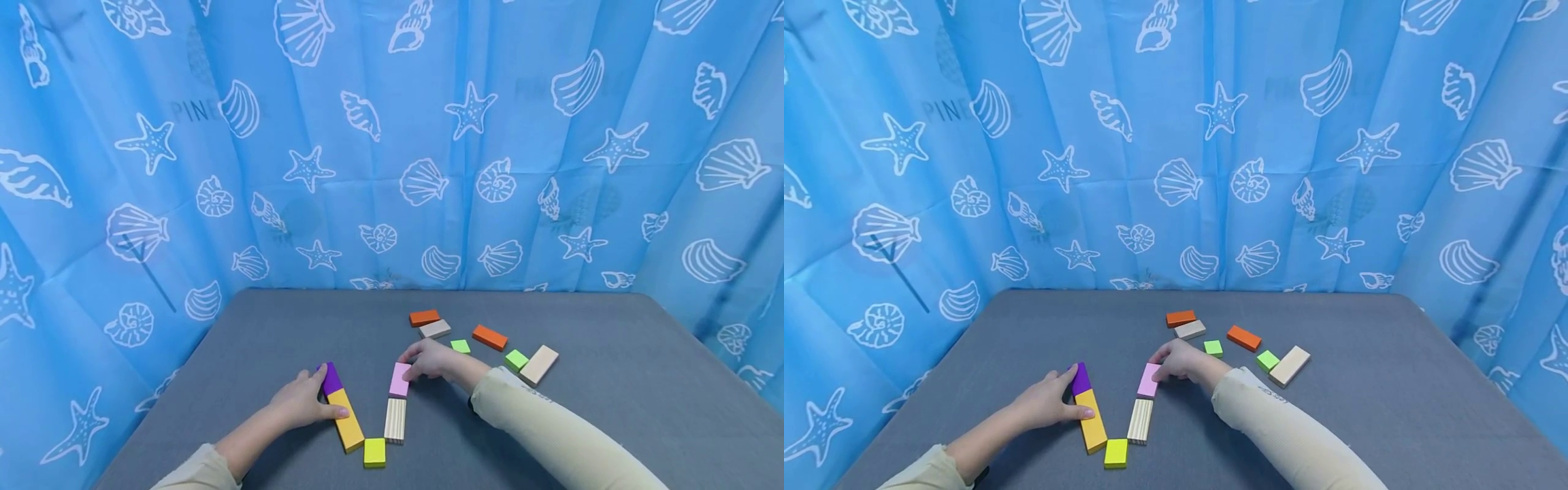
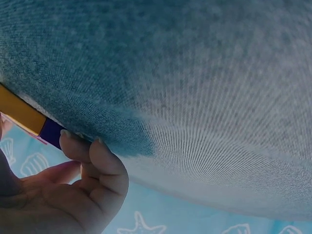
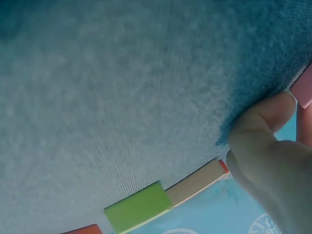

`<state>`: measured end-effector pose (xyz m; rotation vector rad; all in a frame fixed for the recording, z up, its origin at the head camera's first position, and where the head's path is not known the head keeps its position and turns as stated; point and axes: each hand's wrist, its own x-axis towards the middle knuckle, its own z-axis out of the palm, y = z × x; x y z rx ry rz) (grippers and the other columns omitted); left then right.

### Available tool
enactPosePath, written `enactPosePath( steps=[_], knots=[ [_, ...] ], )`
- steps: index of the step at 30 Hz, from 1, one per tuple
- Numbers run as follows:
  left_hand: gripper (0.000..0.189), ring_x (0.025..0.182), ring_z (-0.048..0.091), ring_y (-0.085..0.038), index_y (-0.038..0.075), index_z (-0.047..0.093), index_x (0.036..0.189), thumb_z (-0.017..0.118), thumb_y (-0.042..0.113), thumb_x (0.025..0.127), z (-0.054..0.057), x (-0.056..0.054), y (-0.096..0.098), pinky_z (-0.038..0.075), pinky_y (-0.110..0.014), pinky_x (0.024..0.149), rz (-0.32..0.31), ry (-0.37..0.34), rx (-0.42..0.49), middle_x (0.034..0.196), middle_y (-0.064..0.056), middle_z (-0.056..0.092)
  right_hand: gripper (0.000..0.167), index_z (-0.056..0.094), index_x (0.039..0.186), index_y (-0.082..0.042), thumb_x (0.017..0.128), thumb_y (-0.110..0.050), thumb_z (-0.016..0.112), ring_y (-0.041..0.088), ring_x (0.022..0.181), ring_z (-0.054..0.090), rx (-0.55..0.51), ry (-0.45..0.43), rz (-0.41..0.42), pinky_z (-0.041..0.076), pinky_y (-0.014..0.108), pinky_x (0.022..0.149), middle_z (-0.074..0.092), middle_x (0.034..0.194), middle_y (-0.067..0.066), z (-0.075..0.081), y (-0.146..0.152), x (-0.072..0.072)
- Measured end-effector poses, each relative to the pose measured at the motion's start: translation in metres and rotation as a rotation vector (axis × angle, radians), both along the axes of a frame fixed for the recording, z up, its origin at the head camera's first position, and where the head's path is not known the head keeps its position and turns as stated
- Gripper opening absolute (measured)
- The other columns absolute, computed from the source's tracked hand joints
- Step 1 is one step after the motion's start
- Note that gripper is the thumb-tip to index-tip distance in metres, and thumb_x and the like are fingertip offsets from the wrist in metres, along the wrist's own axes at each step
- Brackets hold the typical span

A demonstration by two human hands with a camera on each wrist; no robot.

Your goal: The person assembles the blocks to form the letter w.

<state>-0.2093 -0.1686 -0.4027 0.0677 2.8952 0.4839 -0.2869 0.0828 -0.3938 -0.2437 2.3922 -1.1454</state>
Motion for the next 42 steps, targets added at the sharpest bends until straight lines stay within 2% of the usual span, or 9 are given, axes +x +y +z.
enactPosePath(
  steps=[12,26,36,39,42],
  knots=[
    [0.1,0.098,0.057,-0.035,-0.005,0.042,0.142,0.08,0.054,0.072,0.003,-0.001,0.001,0.046,-0.055,0.086,-0.006,-0.02,0.006,0.117,-0.028,0.053,0.026,0.074,0.108,-0.01,0.082,-0.006,0.077,0.024,0.095,0.055,0.029,0.013,0.027,0.044,0.051,0.095,0.061,0.107,0.007,-0.001,-0.002,0.0],
    [0.1,0.097,0.056,-0.033,-0.003,0.041,0.143,0.08,0.055,0.072,0.007,-0.001,0.003,0.047,-0.055,0.085,0.0,-0.045,-0.005,0.118,-0.027,0.053,0.025,0.074,0.106,-0.011,0.082,-0.005,0.077,0.025,0.097,0.054,0.014,-0.009,0.03,0.042,0.052,0.096,0.06,0.112,0.008,0.0,0.0,0.001],
    [0.101,0.097,0.056,-0.033,-0.003,0.04,0.144,0.079,0.056,0.072,0.005,-0.003,0.0,0.046,-0.055,0.085,-0.01,-0.056,0.013,0.119,-0.027,0.053,0.028,0.072,0.109,-0.01,0.082,-0.008,0.077,0.025,0.098,0.054,-0.005,-0.02,0.02,0.041,0.053,0.097,0.061,0.109,0.007,-0.001,0.001,0.002],
    [0.102,0.103,0.056,-0.036,-0.003,0.038,0.145,0.078,0.057,0.073,0.003,-0.003,-0.002,0.045,-0.057,0.087,-0.008,-0.056,0.034,0.122,-0.029,0.051,0.026,0.071,0.11,-0.01,0.085,-0.012,0.075,0.024,0.097,0.054,-0.029,-0.021,0.012,0.044,0.05,0.092,0.061,0.106,0.006,-0.001,0.003,0.003],
    [0.102,0.105,0.055,-0.039,-0.004,0.037,0.145,0.077,0.057,0.074,0.003,-0.002,-0.004,0.045,-0.057,0.087,-0.004,-0.028,0.053,0.123,-0.03,0.05,0.025,0.07,0.113,-0.008,0.089,-0.015,0.07,0.022,0.089,0.053,-0.064,-0.02,0.001,0.048,0.042,0.08,0.062,0.102,0.005,0.002,0.01,0.002]
  ],
)
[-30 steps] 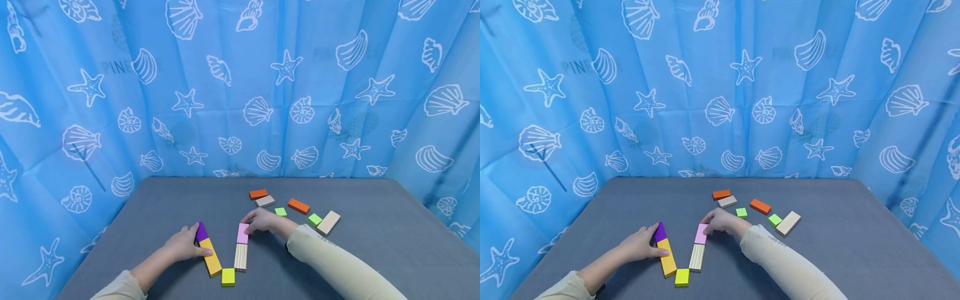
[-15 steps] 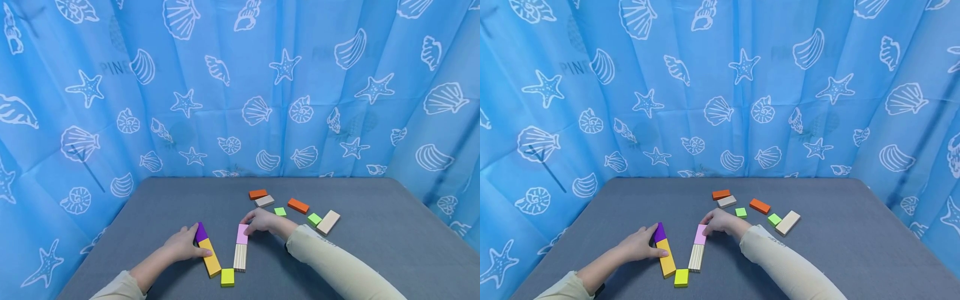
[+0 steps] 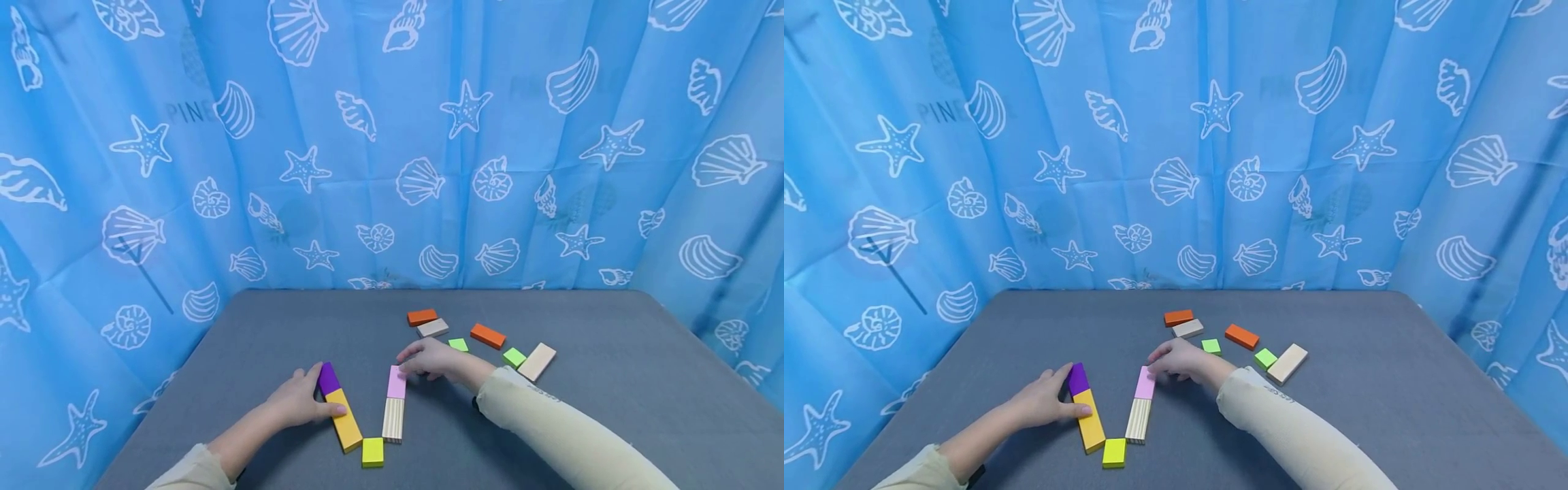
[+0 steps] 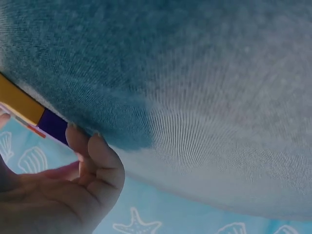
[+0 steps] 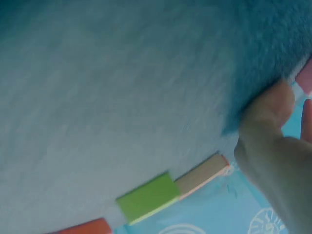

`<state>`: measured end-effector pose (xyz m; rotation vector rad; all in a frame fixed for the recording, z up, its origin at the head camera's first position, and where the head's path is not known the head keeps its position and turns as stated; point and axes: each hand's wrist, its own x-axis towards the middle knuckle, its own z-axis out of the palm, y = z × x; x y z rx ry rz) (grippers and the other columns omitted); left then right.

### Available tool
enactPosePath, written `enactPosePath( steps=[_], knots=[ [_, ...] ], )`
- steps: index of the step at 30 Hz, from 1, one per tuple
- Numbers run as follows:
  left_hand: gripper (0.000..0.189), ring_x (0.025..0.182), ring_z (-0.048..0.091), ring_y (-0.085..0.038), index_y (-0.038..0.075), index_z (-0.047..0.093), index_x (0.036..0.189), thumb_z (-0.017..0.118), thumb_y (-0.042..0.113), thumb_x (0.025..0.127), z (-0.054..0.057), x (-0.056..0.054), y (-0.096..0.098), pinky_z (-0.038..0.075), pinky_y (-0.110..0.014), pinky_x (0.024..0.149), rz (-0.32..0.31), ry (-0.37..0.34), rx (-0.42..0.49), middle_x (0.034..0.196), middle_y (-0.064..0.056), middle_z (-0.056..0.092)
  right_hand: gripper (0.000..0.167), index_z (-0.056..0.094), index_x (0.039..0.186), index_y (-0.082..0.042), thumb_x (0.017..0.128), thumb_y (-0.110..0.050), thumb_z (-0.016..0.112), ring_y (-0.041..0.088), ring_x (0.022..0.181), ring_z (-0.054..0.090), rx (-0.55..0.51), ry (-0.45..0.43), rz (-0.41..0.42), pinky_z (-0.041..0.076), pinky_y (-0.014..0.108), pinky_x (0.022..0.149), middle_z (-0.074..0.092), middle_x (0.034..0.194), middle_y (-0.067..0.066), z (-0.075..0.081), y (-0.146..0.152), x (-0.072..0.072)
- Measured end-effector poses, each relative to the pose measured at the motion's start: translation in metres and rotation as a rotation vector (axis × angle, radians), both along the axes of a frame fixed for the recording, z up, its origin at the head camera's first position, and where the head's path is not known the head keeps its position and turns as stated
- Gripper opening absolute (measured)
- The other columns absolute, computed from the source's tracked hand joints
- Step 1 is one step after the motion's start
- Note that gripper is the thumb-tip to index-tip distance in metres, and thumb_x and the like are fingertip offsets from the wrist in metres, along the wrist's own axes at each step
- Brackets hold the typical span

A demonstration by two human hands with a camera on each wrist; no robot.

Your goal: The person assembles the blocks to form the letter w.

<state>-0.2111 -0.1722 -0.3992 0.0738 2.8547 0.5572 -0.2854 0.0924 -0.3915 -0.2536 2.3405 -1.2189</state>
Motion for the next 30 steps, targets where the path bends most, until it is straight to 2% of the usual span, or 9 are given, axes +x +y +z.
enactPosePath(
  steps=[3,6,11,13,16,19,21,26,30],
  knots=[
    [0.097,0.094,0.056,-0.031,-0.001,0.039,0.145,0.077,0.055,0.075,0.001,0.0,0.001,0.048,-0.05,0.079,-0.021,0.056,0.027,0.113,-0.022,0.053,0.026,0.068,0.117,-0.003,0.092,-0.013,0.066,0.02,0.077,0.053,-0.044,0.025,-0.034,0.046,0.034,0.069,0.062,0.099,0.006,0.006,0.012,-0.003],
    [0.09,0.081,0.05,-0.02,0.005,0.044,0.145,0.077,0.053,0.077,0.002,0.0,0.006,0.045,-0.04,0.068,-0.099,0.12,0.057,0.099,-0.01,0.052,0.029,0.065,0.12,0.002,0.094,-0.009,0.063,0.02,0.073,0.053,-0.086,0.069,-0.079,0.047,0.034,0.067,0.063,0.103,0.008,0.014,0.029,-0.009],
    [0.08,0.072,0.042,-0.015,0.014,0.048,0.145,0.073,0.054,0.08,0.003,-0.004,0.021,0.035,-0.03,0.06,-0.267,0.179,0.038,0.085,-0.002,0.044,0.034,0.06,0.125,0.007,0.094,-0.007,0.062,0.034,0.1,0.059,-0.075,0.142,-0.105,0.049,0.046,0.081,0.061,0.119,0.021,0.02,0.052,-0.018],
    [0.08,0.07,0.039,-0.015,0.017,0.048,0.145,0.071,0.058,0.08,0.002,-0.006,0.029,0.031,-0.029,0.058,-0.314,0.184,0.009,0.082,-0.001,0.041,0.035,0.06,0.125,0.008,0.094,-0.007,0.063,0.039,0.112,0.055,-0.022,0.181,-0.088,0.048,0.049,0.087,0.057,0.125,0.025,0.018,0.059,-0.023],
    [0.079,0.07,0.037,-0.014,0.022,0.048,0.145,0.069,0.061,0.08,0.003,-0.008,0.041,0.03,-0.028,0.059,-0.365,0.185,-0.03,0.082,0.0,0.04,0.036,0.061,0.123,0.008,0.092,-0.009,0.066,0.043,0.12,0.05,0.086,0.237,-0.051,0.046,0.05,0.091,0.053,0.131,0.028,0.012,0.067,-0.03],
    [0.079,0.071,0.038,-0.014,0.025,0.048,0.145,0.068,0.063,0.079,0.003,-0.009,0.05,0.03,-0.027,0.059,-0.384,0.169,-0.06,0.083,0.001,0.04,0.038,0.062,0.123,0.007,0.09,-0.011,0.069,0.046,0.122,0.047,0.17,0.269,-0.025,0.044,0.051,0.094,0.052,0.131,0.029,0.008,0.072,-0.034],
    [0.077,0.072,0.038,-0.014,0.027,0.048,0.145,0.068,0.063,0.079,0.003,-0.01,0.053,0.031,-0.028,0.06,-0.391,0.154,-0.071,0.084,0.001,0.041,0.04,0.061,0.124,0.008,0.09,-0.011,0.07,0.045,0.121,0.048,0.204,0.267,-0.014,0.046,0.049,0.091,0.052,0.131,0.03,0.006,0.074,-0.035],
    [0.074,0.08,0.042,-0.015,0.034,0.05,0.143,0.068,0.065,0.077,0.002,-0.01,0.058,0.036,-0.029,0.063,-0.402,0.129,-0.099,0.094,-0.003,0.049,0.042,0.059,0.125,0.01,0.089,-0.008,0.07,0.034,0.106,0.059,0.238,0.208,-0.025,0.053,0.041,0.077,0.055,0.125,0.029,0.003,0.074,-0.038],
    [0.071,0.081,0.042,-0.015,0.036,0.055,0.139,0.068,0.066,0.076,0.001,-0.009,0.062,0.037,-0.029,0.065,-0.421,0.136,-0.134,0.095,-0.003,0.05,0.033,0.064,0.116,0.009,0.088,-0.007,0.071,0.025,0.093,0.061,0.246,0.189,-0.034,0.053,0.039,0.073,0.062,0.109,0.02,0.001,0.073,-0.037]
  ],
)
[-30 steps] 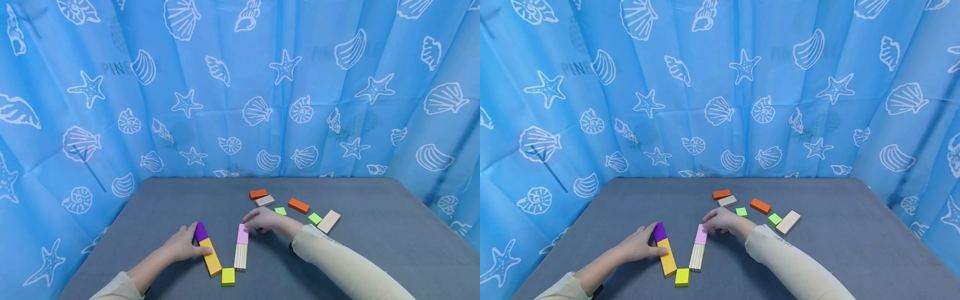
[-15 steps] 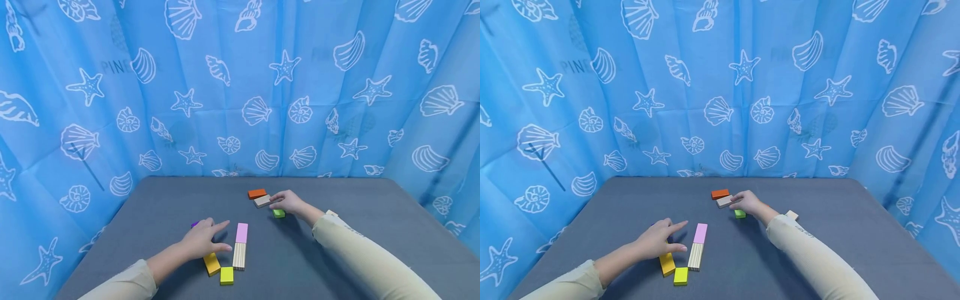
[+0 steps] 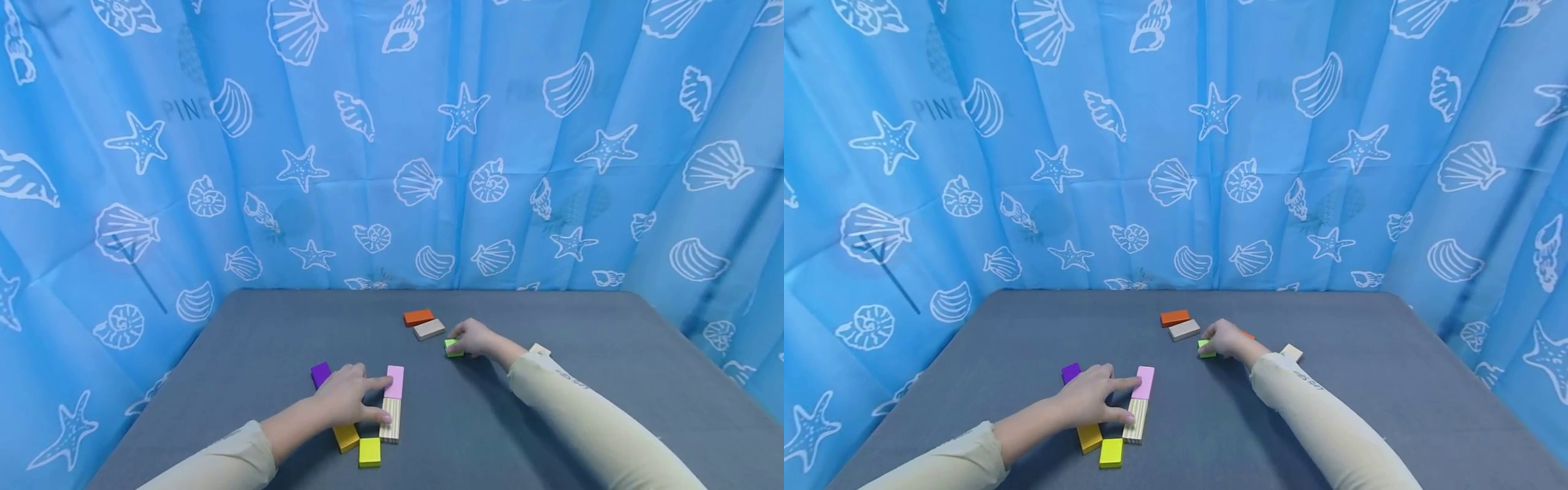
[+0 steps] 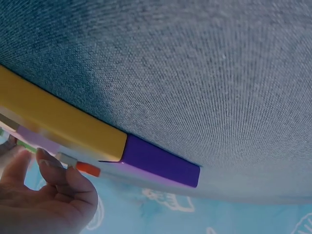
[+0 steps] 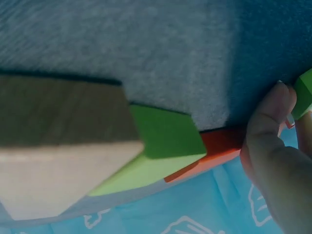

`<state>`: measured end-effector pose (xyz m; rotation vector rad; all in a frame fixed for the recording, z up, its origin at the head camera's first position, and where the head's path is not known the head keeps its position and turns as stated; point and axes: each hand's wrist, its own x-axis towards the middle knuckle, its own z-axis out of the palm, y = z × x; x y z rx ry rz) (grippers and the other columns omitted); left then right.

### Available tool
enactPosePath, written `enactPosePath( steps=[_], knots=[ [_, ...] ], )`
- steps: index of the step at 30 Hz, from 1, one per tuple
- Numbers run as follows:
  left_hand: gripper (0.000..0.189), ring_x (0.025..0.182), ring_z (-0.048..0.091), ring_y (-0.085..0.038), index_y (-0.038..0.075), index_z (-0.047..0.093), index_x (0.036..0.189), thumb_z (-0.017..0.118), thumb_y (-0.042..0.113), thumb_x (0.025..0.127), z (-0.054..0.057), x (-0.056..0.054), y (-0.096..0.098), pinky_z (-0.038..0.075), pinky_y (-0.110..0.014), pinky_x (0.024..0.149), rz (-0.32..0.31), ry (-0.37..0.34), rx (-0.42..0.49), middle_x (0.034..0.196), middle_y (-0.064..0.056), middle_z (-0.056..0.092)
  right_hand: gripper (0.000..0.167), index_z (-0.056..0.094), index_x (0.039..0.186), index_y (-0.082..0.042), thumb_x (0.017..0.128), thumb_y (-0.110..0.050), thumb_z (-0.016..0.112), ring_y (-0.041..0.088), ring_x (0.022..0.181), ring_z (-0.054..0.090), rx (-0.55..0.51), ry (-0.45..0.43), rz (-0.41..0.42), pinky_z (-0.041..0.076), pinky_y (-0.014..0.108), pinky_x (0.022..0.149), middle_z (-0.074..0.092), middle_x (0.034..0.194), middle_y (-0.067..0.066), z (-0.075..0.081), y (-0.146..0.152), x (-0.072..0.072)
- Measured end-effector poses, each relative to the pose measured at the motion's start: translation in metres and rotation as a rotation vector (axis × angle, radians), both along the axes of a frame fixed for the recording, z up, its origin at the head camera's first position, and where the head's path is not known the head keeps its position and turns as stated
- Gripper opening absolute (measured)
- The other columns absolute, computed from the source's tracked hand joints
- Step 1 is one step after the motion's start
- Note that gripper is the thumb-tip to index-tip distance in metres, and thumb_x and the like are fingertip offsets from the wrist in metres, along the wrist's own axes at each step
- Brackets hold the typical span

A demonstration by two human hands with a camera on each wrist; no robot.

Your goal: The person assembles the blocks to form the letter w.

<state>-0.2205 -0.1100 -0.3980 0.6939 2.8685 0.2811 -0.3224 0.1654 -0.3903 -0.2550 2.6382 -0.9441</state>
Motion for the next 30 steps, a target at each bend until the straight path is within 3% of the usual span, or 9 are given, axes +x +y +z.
enactPosePath(
  steps=[6,11,14,24,28,30],
  knots=[
    [0.066,0.078,0.039,-0.014,0.037,0.059,0.134,0.069,0.065,0.075,0.0,0.002,0.002,0.035,-0.029,0.065,-0.019,0.033,-0.054,0.087,0.001,0.045,0.014,0.063,0.088,0.002,0.083,-0.003,0.075,0.017,0.068,0.052,-0.05,0.055,0.018,0.046,0.031,0.06,0.06,0.082,0.008,0.004,-0.009,0.011],
    [0.066,0.078,0.04,-0.014,0.037,0.06,0.133,0.07,0.065,0.075,-0.001,0.002,0.001,0.035,-0.029,0.066,-0.01,0.033,-0.053,0.088,0.001,0.046,0.009,0.066,0.096,0.004,0.088,0.001,0.068,0.017,0.072,0.055,-0.212,0.011,0.044,0.05,0.032,0.066,0.06,0.084,0.007,0.003,-0.024,0.017],
    [0.066,0.078,0.04,-0.014,0.036,0.061,0.133,0.071,0.065,0.074,-0.001,0.001,0.0,0.035,-0.029,0.065,-0.012,0.028,-0.04,0.087,0.001,0.047,0.012,0.068,0.1,0.005,0.089,0.001,0.067,0.017,0.073,0.056,-0.246,-0.014,0.054,0.052,0.033,0.068,0.061,0.084,0.007,0.001,-0.034,0.016],
    [0.065,0.075,0.041,-0.013,0.035,0.061,0.132,0.071,0.063,0.075,-0.003,-0.002,0.001,0.034,-0.028,0.062,-0.023,0.009,-0.013,0.085,0.001,0.048,0.012,0.073,0.1,0.0,0.089,-0.003,0.069,0.016,0.076,0.054,-0.17,-0.037,0.022,0.048,0.033,0.07,0.063,0.087,0.004,-0.005,-0.059,0.014],
    [0.065,0.077,0.043,-0.014,0.035,0.062,0.132,0.072,0.063,0.075,-0.002,-0.003,0.002,0.038,-0.029,0.064,-0.022,0.007,-0.02,0.09,-0.001,0.053,0.015,0.072,0.103,0.0,0.089,-0.006,0.069,0.016,0.083,0.058,-0.143,-0.04,0.027,0.05,0.038,0.078,0.066,0.093,0.005,-0.007,-0.062,0.012],
    [0.065,0.085,0.05,-0.017,0.035,0.062,0.132,0.071,0.063,0.075,-0.001,-0.003,0.003,0.044,-0.033,0.071,-0.025,0.008,-0.027,0.101,-0.005,0.059,0.017,0.071,0.104,0.0,0.088,-0.006,0.07,0.017,0.087,0.058,-0.138,-0.048,0.018,0.05,0.041,0.082,0.065,0.097,0.005,-0.007,-0.062,0.012]
  ],
)
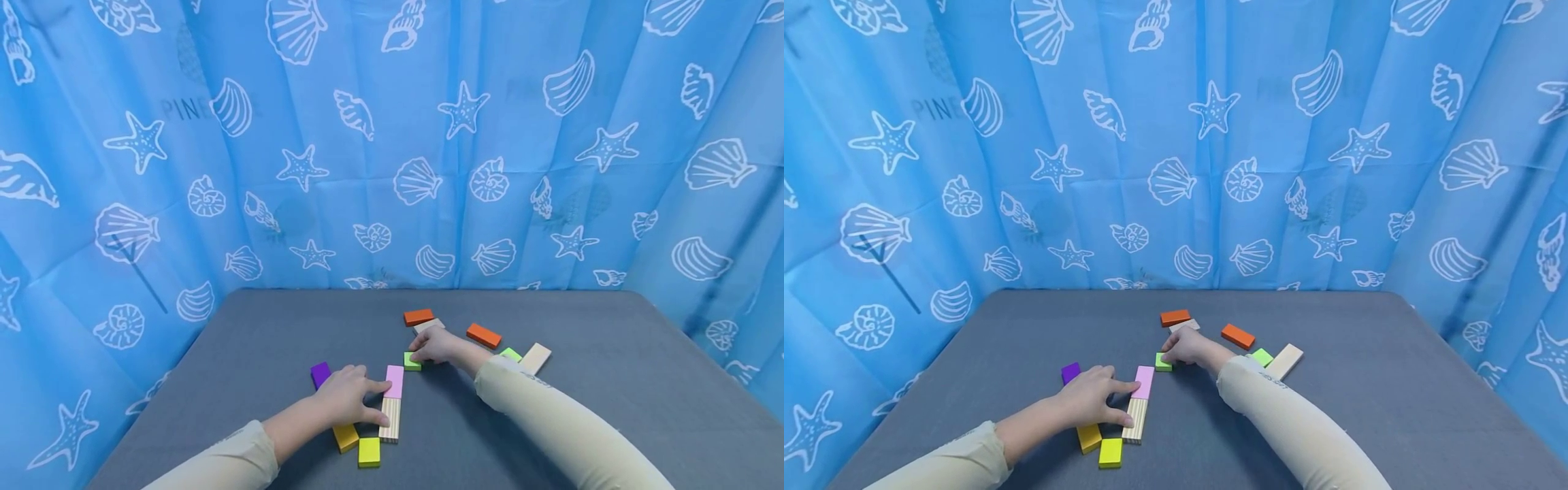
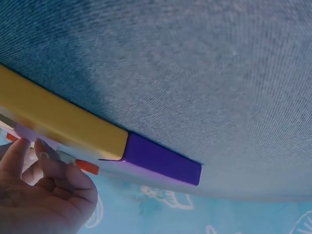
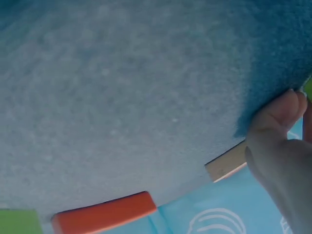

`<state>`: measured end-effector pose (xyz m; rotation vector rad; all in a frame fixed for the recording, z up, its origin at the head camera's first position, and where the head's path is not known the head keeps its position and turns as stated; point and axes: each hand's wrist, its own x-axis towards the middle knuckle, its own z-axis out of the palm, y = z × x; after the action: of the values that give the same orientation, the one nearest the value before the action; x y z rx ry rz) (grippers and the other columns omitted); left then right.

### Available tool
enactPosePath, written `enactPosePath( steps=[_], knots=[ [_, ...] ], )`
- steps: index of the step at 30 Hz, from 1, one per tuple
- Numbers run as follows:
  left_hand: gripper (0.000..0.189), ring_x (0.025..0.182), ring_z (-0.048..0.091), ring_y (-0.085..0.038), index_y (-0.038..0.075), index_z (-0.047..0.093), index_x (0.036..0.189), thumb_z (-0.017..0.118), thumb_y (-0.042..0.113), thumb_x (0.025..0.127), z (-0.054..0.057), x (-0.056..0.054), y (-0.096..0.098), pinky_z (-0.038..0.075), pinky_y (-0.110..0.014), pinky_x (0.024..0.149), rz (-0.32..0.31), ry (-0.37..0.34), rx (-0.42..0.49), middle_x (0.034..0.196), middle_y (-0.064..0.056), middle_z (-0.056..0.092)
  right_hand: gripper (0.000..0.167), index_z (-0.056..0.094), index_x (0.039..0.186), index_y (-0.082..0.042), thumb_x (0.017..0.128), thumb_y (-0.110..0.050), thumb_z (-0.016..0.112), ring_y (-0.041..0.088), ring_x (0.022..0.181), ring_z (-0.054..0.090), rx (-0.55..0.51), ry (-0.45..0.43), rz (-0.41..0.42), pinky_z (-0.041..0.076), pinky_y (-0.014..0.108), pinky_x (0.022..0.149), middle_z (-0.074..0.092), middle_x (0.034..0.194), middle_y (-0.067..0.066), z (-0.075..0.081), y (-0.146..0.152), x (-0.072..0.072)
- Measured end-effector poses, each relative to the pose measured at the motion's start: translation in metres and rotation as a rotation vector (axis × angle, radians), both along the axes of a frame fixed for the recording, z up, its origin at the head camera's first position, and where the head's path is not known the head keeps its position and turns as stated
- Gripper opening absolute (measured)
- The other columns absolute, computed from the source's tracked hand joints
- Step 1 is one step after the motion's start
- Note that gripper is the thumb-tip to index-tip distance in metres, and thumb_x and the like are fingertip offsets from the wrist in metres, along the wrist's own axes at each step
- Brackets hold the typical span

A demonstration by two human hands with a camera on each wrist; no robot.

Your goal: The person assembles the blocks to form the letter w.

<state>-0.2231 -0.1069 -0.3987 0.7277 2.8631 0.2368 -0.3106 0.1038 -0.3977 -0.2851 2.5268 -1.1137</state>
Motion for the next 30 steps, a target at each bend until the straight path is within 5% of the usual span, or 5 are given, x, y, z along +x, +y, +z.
enactPosePath(
  steps=[5,10,30],
  knots=[
    [0.067,0.097,0.053,-0.021,0.031,0.062,0.133,0.071,0.064,0.075,0.0039,-0.0007,0.0034,0.048,-0.039,0.082,-0.008,0.013,-0.018,0.115,-0.01,0.06,0.012,0.071,0.1,-0.002,0.089,-0.007,0.071,0.016,0.083,0.054,0.005,0.003,0.008,0.048,0.036,0.079,0.064,0.095,0.004,-0.0011,0.0026,-0.0013],
    [0.073,0.084,0.046,-0.015,0.03,0.058,0.137,0.07,0.066,0.074,0.0071,-0.0033,0.0068,0.042,-0.031,0.07,-0.013,0.021,-0.024,0.098,-0.003,0.055,0.008,0.072,0.095,-0.003,0.089,-0.008,0.07,0.017,0.079,0.051,-0.002,0.016,0.038,0.043,0.031,0.073,0.063,0.091,0.003,-0.0017,0.0039,-0.0019],
    [0.072,0.072,0.041,-0.013,0.031,0.056,0.139,0.072,0.061,0.076,-0.0001,-0.0029,0.0084,0.033,-0.026,0.06,-0.004,-0.044,0.009,0.083,0.001,0.045,0.008,0.074,0.094,-0.005,0.088,-0.009,0.072,0.019,0.086,0.052,-0.012,0.015,0.03,0.044,0.035,0.079,0.064,0.095,0.002,-0.0015,0.0029,0.0022]
  ],
)
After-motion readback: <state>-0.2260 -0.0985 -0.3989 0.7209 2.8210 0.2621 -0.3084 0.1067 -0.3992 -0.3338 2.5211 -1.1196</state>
